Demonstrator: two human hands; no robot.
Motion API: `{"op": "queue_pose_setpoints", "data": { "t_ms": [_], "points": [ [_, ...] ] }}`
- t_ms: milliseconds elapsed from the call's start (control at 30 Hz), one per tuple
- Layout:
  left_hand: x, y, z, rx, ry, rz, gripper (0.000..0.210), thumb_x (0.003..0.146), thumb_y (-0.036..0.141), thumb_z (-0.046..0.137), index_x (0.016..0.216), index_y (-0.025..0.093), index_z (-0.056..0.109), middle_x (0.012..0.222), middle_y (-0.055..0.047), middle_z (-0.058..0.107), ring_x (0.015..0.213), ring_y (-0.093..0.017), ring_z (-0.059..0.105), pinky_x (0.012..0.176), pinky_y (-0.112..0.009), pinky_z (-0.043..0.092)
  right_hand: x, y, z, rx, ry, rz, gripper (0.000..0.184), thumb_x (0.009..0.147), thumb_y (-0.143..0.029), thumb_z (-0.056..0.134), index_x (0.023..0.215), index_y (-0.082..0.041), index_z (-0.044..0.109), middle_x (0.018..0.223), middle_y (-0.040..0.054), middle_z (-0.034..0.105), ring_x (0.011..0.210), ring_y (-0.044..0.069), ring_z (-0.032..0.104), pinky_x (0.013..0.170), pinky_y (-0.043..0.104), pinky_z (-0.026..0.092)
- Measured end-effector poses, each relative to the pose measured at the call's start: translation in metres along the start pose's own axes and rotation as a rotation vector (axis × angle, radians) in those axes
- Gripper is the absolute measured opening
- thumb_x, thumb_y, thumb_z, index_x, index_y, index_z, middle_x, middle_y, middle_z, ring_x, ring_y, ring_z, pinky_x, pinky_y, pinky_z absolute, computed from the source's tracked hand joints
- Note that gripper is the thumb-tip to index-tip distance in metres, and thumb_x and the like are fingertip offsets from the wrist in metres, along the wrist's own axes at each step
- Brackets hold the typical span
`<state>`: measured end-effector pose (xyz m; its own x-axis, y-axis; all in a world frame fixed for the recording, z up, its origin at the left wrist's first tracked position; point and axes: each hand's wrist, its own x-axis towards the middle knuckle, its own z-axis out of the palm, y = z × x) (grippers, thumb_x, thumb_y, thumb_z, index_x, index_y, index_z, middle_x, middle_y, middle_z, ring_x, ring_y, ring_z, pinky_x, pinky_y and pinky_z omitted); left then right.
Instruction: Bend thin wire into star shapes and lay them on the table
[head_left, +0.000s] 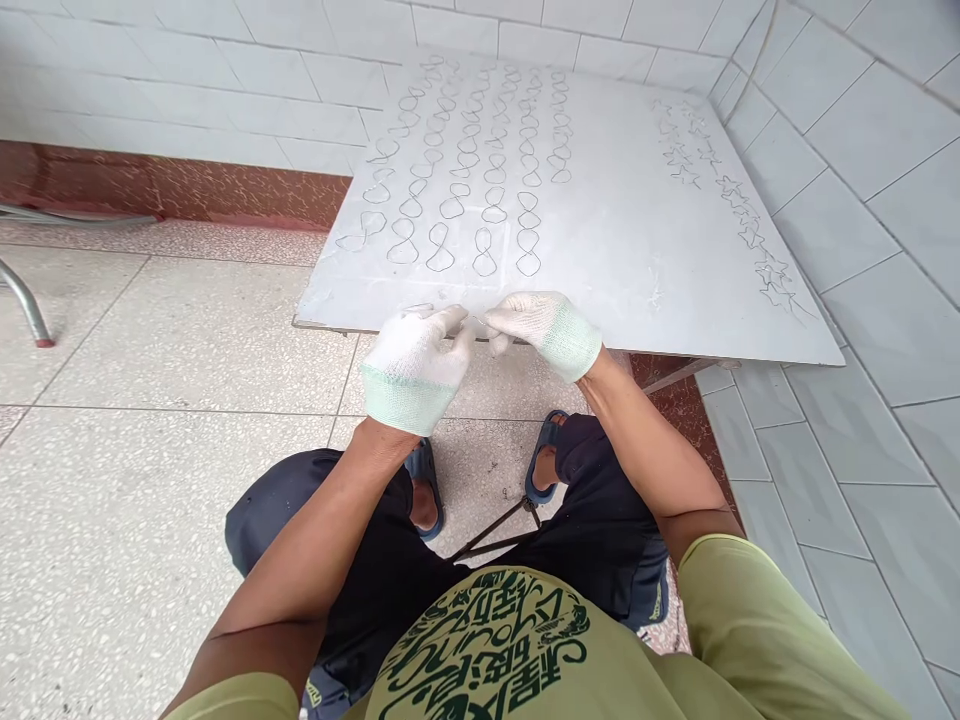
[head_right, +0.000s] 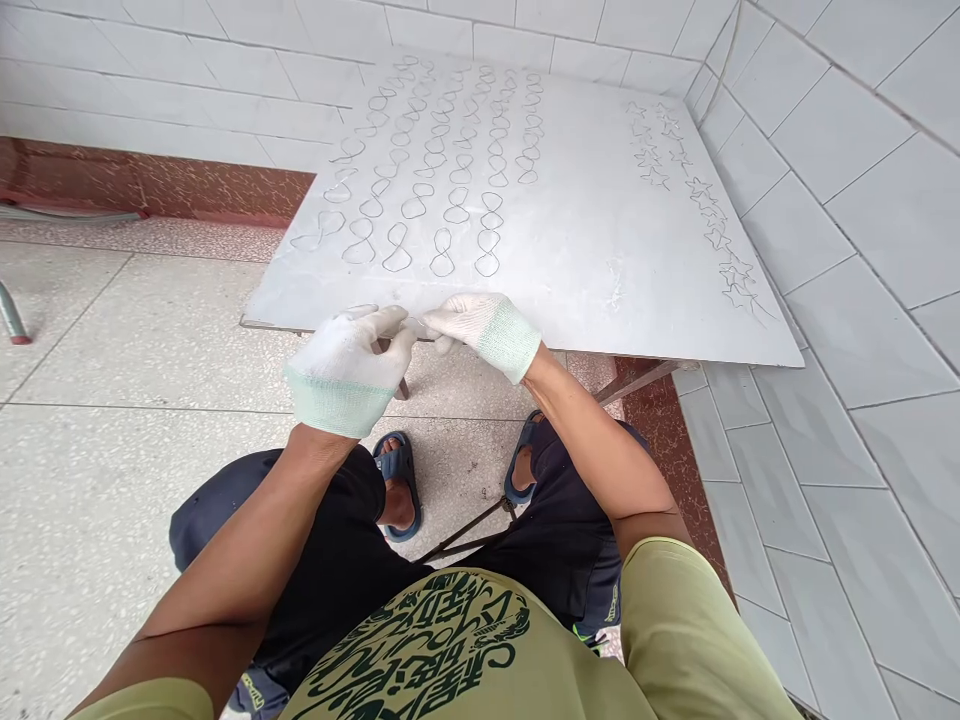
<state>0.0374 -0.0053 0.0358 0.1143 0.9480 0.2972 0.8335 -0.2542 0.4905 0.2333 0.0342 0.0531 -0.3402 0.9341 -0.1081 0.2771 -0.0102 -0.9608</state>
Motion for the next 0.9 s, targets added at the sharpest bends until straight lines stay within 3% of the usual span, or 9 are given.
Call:
{"op": "queue_pose_setpoints", "data": {
  "t_ms": [233, 367, 533, 767, 900],
  "points": [
    [0.001, -0.007, -0.001, -0.057, 0.033, 0.003, 0.035, 0.105, 0.02, 0.055, 0.08, 0.024, 0.078, 0.086, -0.009, 0.08, 0.094, -0.029, 0.078, 0.084, -0.04, 0.057, 0.013, 0.016, 0.0, 0.065, -0.065, 0.01, 0.034, 0.107, -0.049, 0.072, 0.09, -0.021, 0.081, 0.091, 0.0071, 0.088, 0.087, 0.02, 0.081, 0.089, 0.034, 0.065],
    [0.002, -0.009, 0.0, -0.065, 0.019, 0.008, 0.038, 0.107, 0.021, 0.053, 0.077, 0.024, 0.077, 0.085, -0.008, 0.08, 0.089, -0.028, 0.077, 0.081, -0.039, 0.057, 0.011, 0.015, 0.008, -0.068, -0.027, -0.061, 0.023, 0.1, -0.043, 0.077, 0.089, -0.023, 0.081, 0.1, 0.0044, 0.087, 0.096, 0.021, 0.079, 0.09, 0.034, 0.063],
    [0.0, -0.009, 0.004, -0.078, 0.021, -0.02, 0.035, 0.107, 0.024, 0.056, 0.086, 0.023, 0.083, 0.094, -0.009, 0.084, 0.094, -0.029, 0.08, 0.081, -0.038, 0.058, 0.006, 0.017, 0.019, -0.212, 0.061, -0.112, 0.02, 0.098, -0.039, 0.074, 0.085, -0.025, 0.079, 0.098, 0.001, 0.086, 0.098, 0.02, 0.078, 0.092, 0.034, 0.06],
    [-0.002, -0.006, -0.002, -0.11, -0.004, 0.011, 0.037, 0.109, 0.026, 0.056, 0.103, 0.022, 0.092, 0.104, -0.009, 0.088, 0.091, -0.027, 0.08, 0.082, -0.038, 0.058, 0.004, 0.013, 0.017, -0.133, 0.055, -0.127, 0.023, 0.102, -0.036, 0.069, 0.082, -0.025, 0.076, 0.092, 0.0017, 0.086, 0.096, 0.02, 0.078, 0.096, 0.034, 0.059],
    [-0.001, -0.006, -0.003, -0.109, -0.038, -0.032, 0.038, 0.11, 0.025, 0.056, 0.106, 0.025, 0.093, 0.098, -0.006, 0.088, 0.092, -0.027, 0.08, 0.083, -0.036, 0.056, 0.004, 0.013, 0.015, -0.112, 0.063, -0.103, 0.031, 0.106, -0.038, 0.065, 0.079, -0.026, 0.074, 0.087, 0.0014, 0.085, 0.094, 0.02, 0.078, 0.1, 0.035, 0.059]
  ]
}}
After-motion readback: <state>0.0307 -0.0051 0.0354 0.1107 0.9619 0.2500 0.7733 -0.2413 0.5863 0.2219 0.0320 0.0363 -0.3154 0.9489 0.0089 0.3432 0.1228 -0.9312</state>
